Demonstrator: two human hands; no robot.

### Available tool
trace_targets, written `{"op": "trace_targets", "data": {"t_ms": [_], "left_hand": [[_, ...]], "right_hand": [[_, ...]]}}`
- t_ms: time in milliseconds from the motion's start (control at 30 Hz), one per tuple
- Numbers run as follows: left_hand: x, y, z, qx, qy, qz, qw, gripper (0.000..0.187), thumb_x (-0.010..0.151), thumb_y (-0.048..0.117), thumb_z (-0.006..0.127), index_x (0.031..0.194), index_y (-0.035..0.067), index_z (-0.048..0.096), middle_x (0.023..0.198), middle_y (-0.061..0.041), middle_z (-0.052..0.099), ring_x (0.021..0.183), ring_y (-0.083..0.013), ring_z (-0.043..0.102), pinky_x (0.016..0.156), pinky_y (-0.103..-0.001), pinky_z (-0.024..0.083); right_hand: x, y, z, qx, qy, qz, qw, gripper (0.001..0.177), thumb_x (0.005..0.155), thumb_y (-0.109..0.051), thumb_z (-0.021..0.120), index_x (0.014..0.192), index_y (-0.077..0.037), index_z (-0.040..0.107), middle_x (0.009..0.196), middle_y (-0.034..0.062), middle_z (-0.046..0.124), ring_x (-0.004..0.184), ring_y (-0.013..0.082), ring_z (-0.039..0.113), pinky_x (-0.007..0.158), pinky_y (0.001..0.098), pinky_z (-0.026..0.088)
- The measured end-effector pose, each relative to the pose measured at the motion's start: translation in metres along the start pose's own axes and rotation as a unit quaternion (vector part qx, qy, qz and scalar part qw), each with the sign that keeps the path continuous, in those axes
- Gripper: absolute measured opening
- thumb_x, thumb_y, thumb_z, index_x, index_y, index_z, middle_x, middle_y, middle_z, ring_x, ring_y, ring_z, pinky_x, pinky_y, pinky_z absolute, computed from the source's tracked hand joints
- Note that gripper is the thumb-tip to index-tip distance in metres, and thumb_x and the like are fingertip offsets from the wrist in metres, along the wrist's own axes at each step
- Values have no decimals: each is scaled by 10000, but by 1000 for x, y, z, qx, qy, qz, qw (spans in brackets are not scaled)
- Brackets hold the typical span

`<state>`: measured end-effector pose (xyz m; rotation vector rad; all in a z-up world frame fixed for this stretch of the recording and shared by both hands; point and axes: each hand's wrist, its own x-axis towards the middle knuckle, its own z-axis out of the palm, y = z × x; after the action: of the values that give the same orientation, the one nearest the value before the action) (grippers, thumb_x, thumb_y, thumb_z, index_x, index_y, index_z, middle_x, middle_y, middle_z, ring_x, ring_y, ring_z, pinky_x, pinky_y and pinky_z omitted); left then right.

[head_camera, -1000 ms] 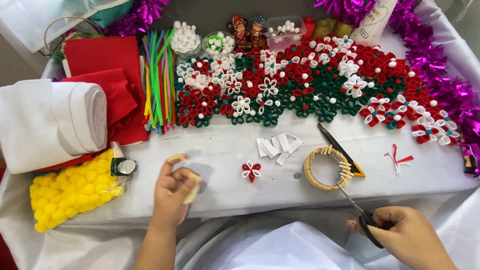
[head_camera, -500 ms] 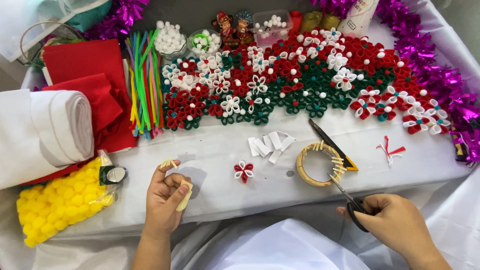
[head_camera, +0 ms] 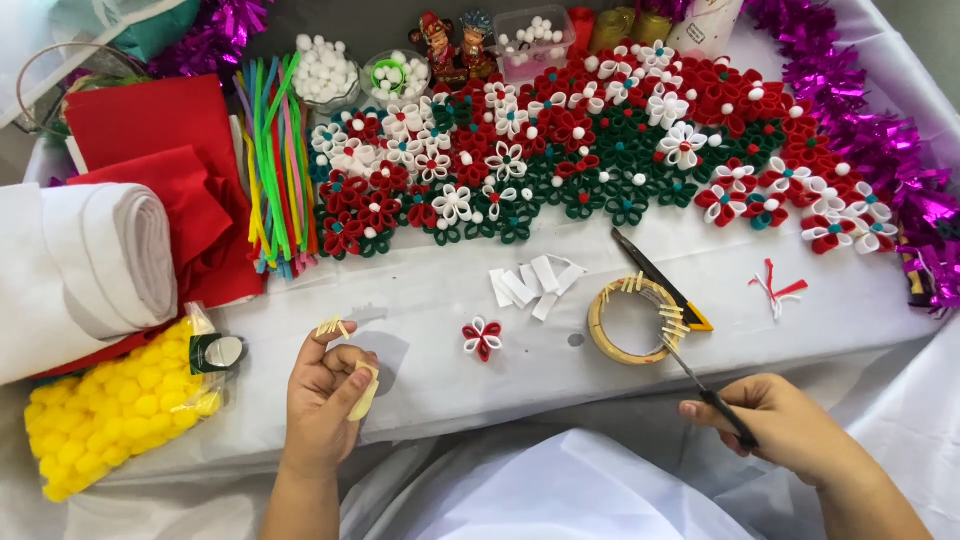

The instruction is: Cutting small foam strips and assembling them into decorative flower shapes for jewelry or crafts.

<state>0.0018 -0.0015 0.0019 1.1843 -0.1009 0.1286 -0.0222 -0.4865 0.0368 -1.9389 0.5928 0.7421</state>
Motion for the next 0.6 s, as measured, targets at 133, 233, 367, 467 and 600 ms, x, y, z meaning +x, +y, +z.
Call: {"op": "trace_targets", "data": {"t_ms": [133, 233, 367, 467, 600], "left_hand": [[0, 1, 0, 3, -3, -1, 1000, 500, 905, 71, 726, 1362, 35, 526, 836, -32, 682, 843, -136, 625, 998, -342, 486], [0, 2, 0, 6, -4, -3, 1000, 500, 906, 87, 727, 1360, 39, 524, 828, -27, 666, 824, -134, 611, 1007, -355, 478], [0, 1, -1, 12, -2, -9, 1000, 502, 904, 85, 729, 1361, 42, 526, 844, -36, 685, 861, -154, 631, 998, -347, 486], [0, -1, -3, -3, 2, -18, 1000, 515, 900, 61, 729, 1367, 33, 515, 855, -58, 711, 886, -177, 656, 933, -337, 507], [1, -3, -3, -20, 22, -32, 999, 497, 894, 0, 718, 1346, 15, 513, 871, -118, 751, 856, -200, 696, 736, -333, 583]], "right_hand": [[25, 35, -7, 195, -166, -78, 964, 608, 963, -214, 701, 474, 76, 485, 359, 130, 350, 316, 200, 280, 384, 344, 149], [43, 59, -10, 277, -287, -40, 916, 655, 960, -455, 588, 523, 11, 442, 424, 170, 380, 268, 119, 205, 334, 315, 115], [47, 67, 3, 428, -422, 4, 799, 662, 964, -556, 525, 574, -31, 423, 499, 105, 337, 299, 127, 211, 299, 274, 176], [42, 63, 18, 423, -423, -43, 800, 669, 930, -584, 538, 576, -25, 437, 493, 108, 334, 314, 139, 227, 318, 299, 180], [43, 60, 30, 323, -421, -121, 839, 615, 851, -527, 685, 651, 37, 541, 582, 185, 474, 372, 155, 288, 299, 262, 186]]}}
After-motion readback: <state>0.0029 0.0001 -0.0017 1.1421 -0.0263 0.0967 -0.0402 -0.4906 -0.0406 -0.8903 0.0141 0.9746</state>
